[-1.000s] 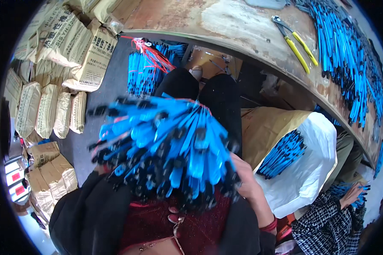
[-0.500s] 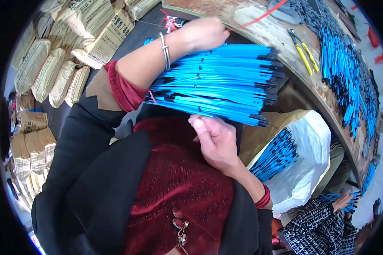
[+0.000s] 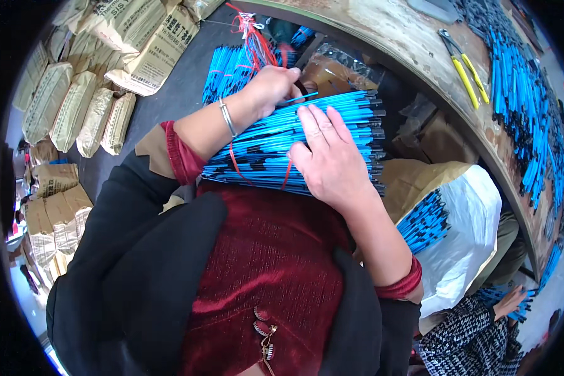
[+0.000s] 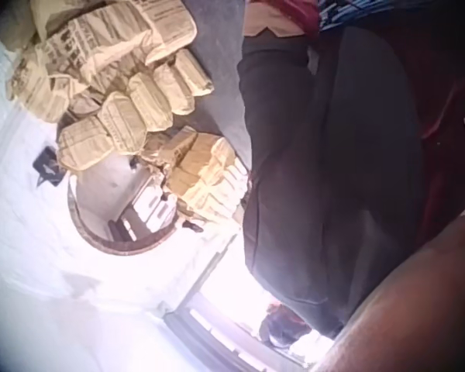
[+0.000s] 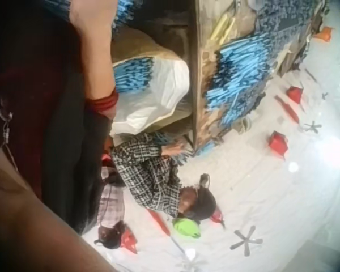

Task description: The person bundles blue plastic parts together with red string, securing the string with pliers.

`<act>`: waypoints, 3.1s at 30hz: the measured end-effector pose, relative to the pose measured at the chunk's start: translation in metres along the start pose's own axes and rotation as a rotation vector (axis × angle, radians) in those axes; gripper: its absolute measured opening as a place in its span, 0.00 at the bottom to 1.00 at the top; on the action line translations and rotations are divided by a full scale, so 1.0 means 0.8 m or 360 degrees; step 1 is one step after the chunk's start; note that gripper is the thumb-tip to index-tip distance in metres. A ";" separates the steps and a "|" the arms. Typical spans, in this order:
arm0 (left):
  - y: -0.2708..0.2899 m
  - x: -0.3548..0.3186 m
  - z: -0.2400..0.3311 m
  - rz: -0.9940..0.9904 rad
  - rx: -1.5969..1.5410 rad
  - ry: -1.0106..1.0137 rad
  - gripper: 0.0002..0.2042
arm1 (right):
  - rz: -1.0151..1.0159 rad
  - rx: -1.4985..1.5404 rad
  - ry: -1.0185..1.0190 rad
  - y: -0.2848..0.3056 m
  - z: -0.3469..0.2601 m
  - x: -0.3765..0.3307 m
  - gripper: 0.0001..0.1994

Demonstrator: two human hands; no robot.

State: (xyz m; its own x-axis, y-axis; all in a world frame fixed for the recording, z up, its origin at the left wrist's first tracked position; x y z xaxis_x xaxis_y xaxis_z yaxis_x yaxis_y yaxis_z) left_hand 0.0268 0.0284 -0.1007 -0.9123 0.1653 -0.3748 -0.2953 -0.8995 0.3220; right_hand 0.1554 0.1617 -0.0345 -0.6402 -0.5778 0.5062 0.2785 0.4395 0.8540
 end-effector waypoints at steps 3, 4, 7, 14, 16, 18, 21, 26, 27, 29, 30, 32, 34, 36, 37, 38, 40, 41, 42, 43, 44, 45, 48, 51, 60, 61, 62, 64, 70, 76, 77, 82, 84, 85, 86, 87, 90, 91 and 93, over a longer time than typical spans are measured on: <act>0.007 -0.008 0.005 0.0217 -0.1110 0.0555 0.13 | 0.0014 0.0022 -0.0034 -0.029 0.011 -0.006 0.06; 0.012 -0.010 0.014 0.0239 -0.1216 0.0496 0.12 | 0.0020 -0.0004 -0.0052 -0.037 0.013 -0.006 0.07; 0.016 -0.023 0.039 0.0295 -0.1425 0.0396 0.13 | 0.0024 -0.0025 -0.0102 -0.052 0.020 -0.008 0.07; -0.018 -0.098 0.028 0.0317 -0.1496 0.0061 0.16 | 0.0044 -0.0062 -0.0147 -0.061 0.024 -0.007 0.07; -0.024 -0.099 0.011 0.0297 -0.1466 -0.0174 0.16 | 0.0077 -0.0008 -0.0147 -0.050 0.026 -0.003 0.06; -0.020 -0.094 0.004 0.0256 -0.1387 -0.0632 0.15 | 0.0099 0.0010 -0.0140 -0.039 0.018 0.002 0.05; -0.006 -0.085 0.004 0.0320 -0.0942 -0.0635 0.16 | 0.0329 0.0037 0.0031 -0.003 -0.028 -0.010 0.04; -0.002 -0.072 0.022 0.0336 -0.0639 -0.0480 0.16 | 0.0002 0.1635 -0.0858 -0.006 -0.069 -0.046 0.03; -0.002 -0.068 0.024 0.0334 -0.0641 -0.0489 0.16 | 0.0019 0.1843 -0.1019 -0.004 -0.069 -0.049 0.03; -0.004 -0.058 0.025 0.0249 -0.0729 -0.0279 0.14 | 0.0040 0.2051 -0.1173 0.006 -0.067 -0.049 0.03; -0.005 -0.054 0.027 0.0186 -0.0766 -0.0170 0.14 | 0.0261 0.1705 -0.0833 0.037 -0.069 -0.030 0.04; -0.012 -0.042 0.023 0.0128 -0.0764 0.0024 0.13 | 0.0463 0.1348 -0.0495 0.053 -0.067 -0.016 0.04; -0.021 -0.033 0.013 0.0047 -0.0766 0.0422 0.12 | 0.0594 0.0792 -0.0205 0.041 -0.048 0.001 0.05; -0.029 -0.035 0.024 0.0000 -0.0745 0.0382 0.11 | 0.0646 0.0503 -0.0056 0.032 -0.025 0.016 0.06; -0.034 -0.039 0.025 -0.0047 -0.0706 0.0359 0.11 | 0.0599 0.0478 -0.0085 0.022 -0.016 0.018 0.07; -0.037 -0.038 0.024 -0.0093 -0.0667 0.0340 0.10 | 0.0550 0.0456 -0.0115 0.012 -0.008 0.020 0.08; -0.034 -0.031 0.019 -0.0011 -0.0922 0.0295 0.10 | 0.0498 0.0449 -0.0162 -0.006 0.011 0.023 0.09; -0.029 -0.030 0.018 0.0074 -0.1185 0.0232 0.10 | 0.0465 0.0635 -0.0355 -0.014 0.024 0.023 0.09; -0.024 -0.028 0.018 0.0166 -0.1445 0.0166 0.10 | 0.0429 0.0822 -0.0546 -0.022 0.036 0.022 0.09; -0.022 -0.027 0.017 0.0172 -0.1436 0.0187 0.10 | 0.0389 0.1010 -0.0736 -0.030 0.045 0.019 0.10; -0.021 -0.030 0.018 0.0104 -0.1476 0.0091 0.11 | 0.0383 0.1028 -0.0750 -0.038 0.049 0.016 0.10; -0.019 -0.036 0.028 0.0037 -0.1515 -0.0012 0.11 | 0.0390 0.1033 -0.0825 -0.046 0.055 0.012 0.10; -0.013 -0.052 0.043 0.0118 -0.1467 0.0091 0.14 | 0.0404 0.1062 -0.0983 -0.065 0.070 0.008 0.11; -0.021 -0.070 0.042 0.0174 -0.1453 0.0118 0.15 | 0.0379 0.0990 -0.1017 -0.071 0.072 0.006 0.11; -0.036 -0.050 0.022 0.0407 -0.1133 -0.0370 0.13 | 0.0695 0.1015 -0.0904 -0.056 0.087 0.053 0.08; -0.027 -0.043 0.017 0.0424 -0.1060 -0.0432 0.12 | 0.0806 0.1026 -0.0737 -0.035 0.072 0.057 0.10; -0.022 -0.047 0.025 0.0402 -0.1056 -0.0434 0.12 | 0.0919 0.1028 -0.0596 -0.022 0.055 0.057 0.13; -0.015 -0.050 0.040 0.0372 -0.1113 -0.0116 0.11 | 0.1027 0.1044 -0.0728 -0.024 0.041 0.053 0.12; -0.031 -0.033 0.015 0.0029 -0.1302 0.0247 0.09 | 0.1598 0.0611 -0.1070 -0.020 0.064 0.040 0.08; -0.041 -0.058 0.026 -0.0031 -0.1294 0.0076 0.14 | 0.1268 0.0644 -0.1337 -0.071 0.088 0.026 0.10; -0.049 -0.062 0.035 -0.0092 -0.1219 -0.0036 0.14 | 0.1145 0.0748 -0.1409 -0.071 0.100 0.022 0.10; -0.068 -0.074 0.029 -0.0050 -0.0775 -0.0179 0.15 | 0.1020 0.0749 -0.1332 -0.112 0.120 0.028 0.12; -0.074 -0.070 0.022 -0.0017 -0.0562 -0.0285 0.15 | 0.0771 0.0762 -0.1514 -0.128 0.134 0.037 0.13; -0.078 -0.065 0.019 0.0000 -0.0359 -0.0394 0.14 | 0.0647 0.0748 -0.1601 -0.129 0.141 0.037 0.13; -0.080 -0.061 0.022 0.0016 -0.0157 -0.0507 0.14 | 0.0655 0.0727 -0.1593 -0.125 0.144 0.035 0.13; -0.077 -0.060 0.023 -0.0002 -0.0174 -0.0531 0.14 | 0.0846 0.0920 -0.1573 -0.117 0.144 0.031 0.13; -0.046 -0.067 0.016 -0.0250 0.0140 -0.0513 0.12 | 0.1272 0.1725 -0.1546 -0.083 0.126 0.014 0.13; -0.037 -0.068 0.014 -0.0234 0.0108 -0.0559 0.12 | 0.1299 0.2160 -0.1568 -0.057 0.109 0.006 0.12; -0.034 -0.063 0.005 -0.0401 0.0029 -0.0405 0.09 | 0.1184 0.1820 -0.0999 -0.029 0.080 -0.019 0.10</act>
State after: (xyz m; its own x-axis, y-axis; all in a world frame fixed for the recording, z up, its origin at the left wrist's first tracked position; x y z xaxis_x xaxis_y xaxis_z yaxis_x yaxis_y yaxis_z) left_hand 0.0794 0.0460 -0.0868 -0.8509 0.4786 -0.2167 -0.5230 -0.8107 0.2631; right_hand 0.1130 0.2046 -0.0698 -0.8849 0.2633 0.3843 0.1647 0.9485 -0.2706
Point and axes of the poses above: each hand's wrist, its own x-axis towards the middle knuckle, its own y-axis out of the back of the hand, z = x × y, the point moved 2 cm from there along x, towards the middle knuckle, and after that the axes turned 2 degrees about z, right-handed, at the moved point
